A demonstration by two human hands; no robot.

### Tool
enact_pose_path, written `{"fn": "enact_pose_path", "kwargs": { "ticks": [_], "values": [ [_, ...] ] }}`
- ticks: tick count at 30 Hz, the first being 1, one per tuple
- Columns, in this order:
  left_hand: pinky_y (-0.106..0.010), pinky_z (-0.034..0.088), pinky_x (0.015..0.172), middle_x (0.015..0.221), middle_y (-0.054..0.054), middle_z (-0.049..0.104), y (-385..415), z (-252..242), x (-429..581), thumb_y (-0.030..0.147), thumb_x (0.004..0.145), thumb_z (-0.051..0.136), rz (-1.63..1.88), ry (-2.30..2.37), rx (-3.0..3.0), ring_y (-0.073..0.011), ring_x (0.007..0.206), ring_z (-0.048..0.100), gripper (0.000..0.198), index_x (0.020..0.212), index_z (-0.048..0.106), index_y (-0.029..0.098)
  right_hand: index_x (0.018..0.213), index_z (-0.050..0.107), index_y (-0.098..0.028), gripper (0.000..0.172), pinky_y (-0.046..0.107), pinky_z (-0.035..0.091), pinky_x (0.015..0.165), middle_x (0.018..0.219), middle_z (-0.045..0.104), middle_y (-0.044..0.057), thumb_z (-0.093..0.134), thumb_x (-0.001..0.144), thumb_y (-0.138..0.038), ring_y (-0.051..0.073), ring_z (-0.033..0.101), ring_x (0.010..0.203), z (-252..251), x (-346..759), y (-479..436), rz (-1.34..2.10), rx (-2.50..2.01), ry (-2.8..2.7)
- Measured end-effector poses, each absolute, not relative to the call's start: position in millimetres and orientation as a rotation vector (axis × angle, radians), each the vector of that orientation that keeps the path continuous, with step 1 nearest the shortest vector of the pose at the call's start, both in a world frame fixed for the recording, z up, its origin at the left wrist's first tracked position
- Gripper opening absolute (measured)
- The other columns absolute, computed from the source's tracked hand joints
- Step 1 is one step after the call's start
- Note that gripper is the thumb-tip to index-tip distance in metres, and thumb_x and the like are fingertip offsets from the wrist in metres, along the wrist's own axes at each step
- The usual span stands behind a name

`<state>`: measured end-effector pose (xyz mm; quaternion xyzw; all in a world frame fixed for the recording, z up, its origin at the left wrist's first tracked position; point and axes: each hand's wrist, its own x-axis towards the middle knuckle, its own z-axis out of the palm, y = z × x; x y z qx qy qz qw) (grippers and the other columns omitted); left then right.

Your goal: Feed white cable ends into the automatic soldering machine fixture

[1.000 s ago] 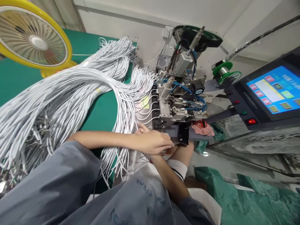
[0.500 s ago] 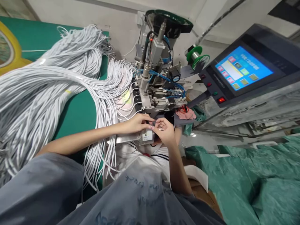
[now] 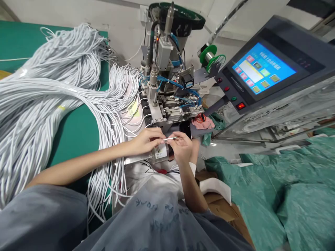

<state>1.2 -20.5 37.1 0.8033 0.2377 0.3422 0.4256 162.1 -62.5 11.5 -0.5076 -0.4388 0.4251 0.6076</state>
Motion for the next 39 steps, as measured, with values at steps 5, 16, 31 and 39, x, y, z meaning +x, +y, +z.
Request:
{"fn": "enact_pose_path", "kwargs": {
  "ticks": [5,16,31,39],
  "values": [
    [-0.024,0.045,0.067,0.079,-0.006,0.061,-22.2,37.5,1.6,0.024,0.089,0.050,0.890,0.602,1.972,-0.0113,0.073,0.056,0.021,0.089,0.067,0.011,0.071,0.065,-0.020,0.010,0.028,0.047,0.059,0.077,0.060,0.003,0.066,0.072,-0.029,0.015,0.057,0.066,10.8,157.3,-65.2,0.962,-1.173,-1.105],
    [-0.026,0.046,0.068,0.083,-0.007,0.063,-17.4,30.0,-3.9,0.017,0.089,0.044,0.827,0.597,2.321,-0.0133,0.076,0.057,0.026,0.100,0.067,0.014,0.071,0.071,-0.017,0.012,0.024,0.032,0.048,0.061,0.050,-0.001,0.063,0.075,-0.025,0.009,0.042,0.053,33.5,187.7,-59.2,1.004,-1.275,-1.498],
    [-0.026,0.041,0.062,0.075,-0.008,0.058,-13.7,20.9,-4.6,0.011,0.081,0.044,0.745,0.668,2.858,-0.0158,0.070,0.051,0.026,0.096,0.065,0.010,0.050,0.051,-0.016,0.030,0.025,0.025,0.049,0.052,0.032,-0.004,0.055,0.080,-0.019,0.008,0.033,0.050,23.1,179.2,-58.7,0.680,-1.332,-1.709],
    [-0.019,0.042,0.062,0.072,-0.001,0.058,-18.6,13.5,4.0,0.017,0.088,0.048,0.733,0.781,2.302,-0.0091,0.065,0.053,0.018,0.080,0.065,0.013,0.057,0.058,-0.016,0.027,0.026,0.027,0.050,0.054,0.037,-0.003,0.055,0.082,-0.026,0.010,0.035,0.052,1.5,163.4,-55.8,0.720,-1.256,-1.418]
  ]
}}
